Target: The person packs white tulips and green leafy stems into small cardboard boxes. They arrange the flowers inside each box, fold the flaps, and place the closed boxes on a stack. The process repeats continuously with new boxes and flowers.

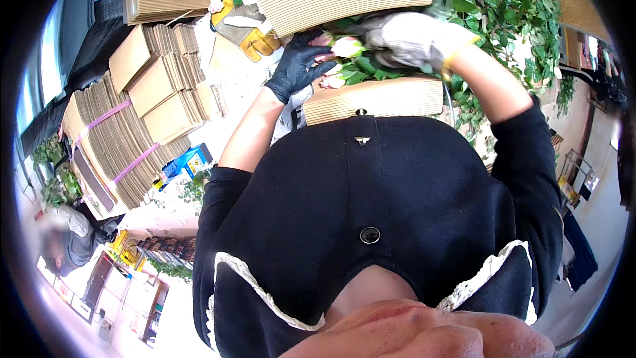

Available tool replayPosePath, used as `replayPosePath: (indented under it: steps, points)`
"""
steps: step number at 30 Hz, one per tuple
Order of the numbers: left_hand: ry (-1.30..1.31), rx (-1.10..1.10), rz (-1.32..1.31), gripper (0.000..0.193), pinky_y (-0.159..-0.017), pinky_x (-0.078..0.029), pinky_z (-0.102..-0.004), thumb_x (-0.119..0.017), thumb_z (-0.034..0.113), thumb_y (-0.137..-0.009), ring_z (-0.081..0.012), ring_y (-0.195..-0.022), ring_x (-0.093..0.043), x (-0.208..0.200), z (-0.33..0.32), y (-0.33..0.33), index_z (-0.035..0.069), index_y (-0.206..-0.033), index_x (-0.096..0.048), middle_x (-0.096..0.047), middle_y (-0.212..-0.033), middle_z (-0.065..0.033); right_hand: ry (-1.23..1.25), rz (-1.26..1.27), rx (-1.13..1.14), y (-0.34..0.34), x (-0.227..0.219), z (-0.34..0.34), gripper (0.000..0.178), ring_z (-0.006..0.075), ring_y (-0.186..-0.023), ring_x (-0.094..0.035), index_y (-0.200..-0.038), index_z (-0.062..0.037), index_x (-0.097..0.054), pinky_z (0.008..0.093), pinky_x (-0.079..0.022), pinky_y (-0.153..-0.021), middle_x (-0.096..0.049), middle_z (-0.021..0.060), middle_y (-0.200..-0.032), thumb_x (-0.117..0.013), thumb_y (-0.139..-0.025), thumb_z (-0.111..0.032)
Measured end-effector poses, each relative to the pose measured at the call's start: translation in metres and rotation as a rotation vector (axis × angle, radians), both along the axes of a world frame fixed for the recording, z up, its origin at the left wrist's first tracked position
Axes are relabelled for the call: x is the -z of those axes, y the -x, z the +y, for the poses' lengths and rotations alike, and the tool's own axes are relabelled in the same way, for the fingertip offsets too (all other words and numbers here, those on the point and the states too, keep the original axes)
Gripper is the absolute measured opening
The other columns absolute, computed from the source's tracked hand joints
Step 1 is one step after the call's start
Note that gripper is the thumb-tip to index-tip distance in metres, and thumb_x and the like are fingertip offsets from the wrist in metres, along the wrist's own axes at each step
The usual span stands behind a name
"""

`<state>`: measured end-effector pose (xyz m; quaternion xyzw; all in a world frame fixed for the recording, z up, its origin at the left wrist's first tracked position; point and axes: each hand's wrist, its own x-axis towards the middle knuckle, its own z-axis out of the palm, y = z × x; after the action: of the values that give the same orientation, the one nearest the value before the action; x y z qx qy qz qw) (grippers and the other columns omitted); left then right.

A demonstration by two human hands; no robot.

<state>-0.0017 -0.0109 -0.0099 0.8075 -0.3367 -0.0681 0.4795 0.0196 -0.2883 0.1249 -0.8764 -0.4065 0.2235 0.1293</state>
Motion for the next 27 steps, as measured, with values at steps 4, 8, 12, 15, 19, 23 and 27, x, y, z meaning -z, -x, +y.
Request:
replayPosePath:
  steps: [4, 8, 12, 15, 19, 23, 27]
  points:
    - [-0.083, -0.131, -0.077, 0.024, -0.091, -0.05, -0.0423, -0.081, 0.03, -0.076, -0.0341, -0.105, -0.063, 0.005, -0.004, 0.009, 0.02, -0.099, -0.08, -0.07, -0.107, -0.0135, 0.353, -0.364, 0.129, 0.015, -0.129, -0.003, 0.015, 0.0308, -0.084, -0.067, -0.093, -0.0047, -0.065, 0.0408, -0.055, -0.073, -0.064, 0.0131, -0.083, -0.063, -0.084, -0.016]
    - [-0.03, -0.16, -0.068, 0.032, -0.089, -0.05, -0.0433, -0.081, 0.025, -0.077, -0.0353, -0.103, -0.063, 0.019, -0.006, 0.009, 0.012, -0.105, -0.074, -0.068, -0.109, -0.0158, 0.179, -0.487, 0.08, 0.021, -0.096, 0.038, 0.02, 0.0238, -0.077, -0.07, -0.098, -0.0099, -0.065, 0.0374, -0.056, -0.068, -0.069, 0.0081, -0.084, -0.054, -0.089, -0.024]
    - [-0.09, -0.101, 0.015, 0.054, -0.095, -0.047, -0.0451, -0.084, 0.031, -0.075, -0.0393, -0.11, -0.059, 0.015, -0.009, 0.001, 0.007, -0.119, -0.064, -0.062, -0.119, -0.018, 0.026, -0.622, -0.161, -0.003, 0.062, 0.008, 0.029, 0.0229, -0.095, -0.066, -0.119, -0.0213, -0.059, 0.0405, -0.054, -0.077, -0.064, -0.0011, -0.117, -0.052, -0.091, -0.027]
    - [-0.121, -0.104, -0.07, 0.055, -0.094, -0.046, -0.0445, -0.084, 0.031, -0.075, -0.0393, -0.107, -0.059, 0.022, 0.001, 0.004, 0.007, -0.12, -0.064, -0.062, -0.118, -0.0187, 0.334, -0.579, -0.132, -0.001, 0.065, 0.021, 0.04, 0.0214, -0.127, -0.049, -0.134, -0.031, -0.048, 0.047, -0.045, -0.096, -0.05, -0.0069, -0.141, -0.046, -0.094, -0.024]
    - [-0.024, -0.098, -0.078, 0.05, -0.094, -0.046, -0.0435, -0.084, 0.03, -0.075, -0.0376, -0.108, -0.059, 0.018, -0.001, 0.005, 0.007, -0.116, -0.067, -0.065, -0.114, -0.0174, 0.246, -0.802, -0.189, -0.005, 0.066, 0.017, 0.032, 0.0215, -0.115, -0.059, -0.122, -0.0289, -0.06, 0.0449, -0.049, -0.092, -0.061, -0.0063, -0.126, -0.052, -0.092, -0.028]
    - [0.002, -0.109, -0.023, 0.049, -0.095, -0.047, -0.0436, -0.084, 0.029, -0.075, -0.0341, -0.106, -0.063, 0.015, 0.0, 0.012, 0.01, -0.118, -0.071, -0.068, -0.113, -0.0139, 0.206, -0.667, -0.135, 0.0, 0.065, 0.019, 0.036, 0.0219, -0.123, -0.055, -0.128, -0.0307, -0.058, 0.0439, -0.043, -0.105, -0.059, -0.0038, -0.133, -0.051, -0.092, -0.03]
    - [-0.354, -0.156, -0.082, 0.054, -0.099, -0.04, -0.049, -0.076, 0.041, -0.079, -0.0324, -0.121, -0.05, 0.001, -0.008, 0.022, 0.023, -0.128, -0.066, -0.059, -0.132, -0.0102, 0.089, -0.371, 0.024, -0.003, 0.094, 0.022, 0.041, 0.0245, -0.131, -0.049, -0.137, -0.0282, -0.052, 0.0446, -0.041, -0.108, -0.053, -0.0018, -0.141, -0.046, -0.096, -0.031]
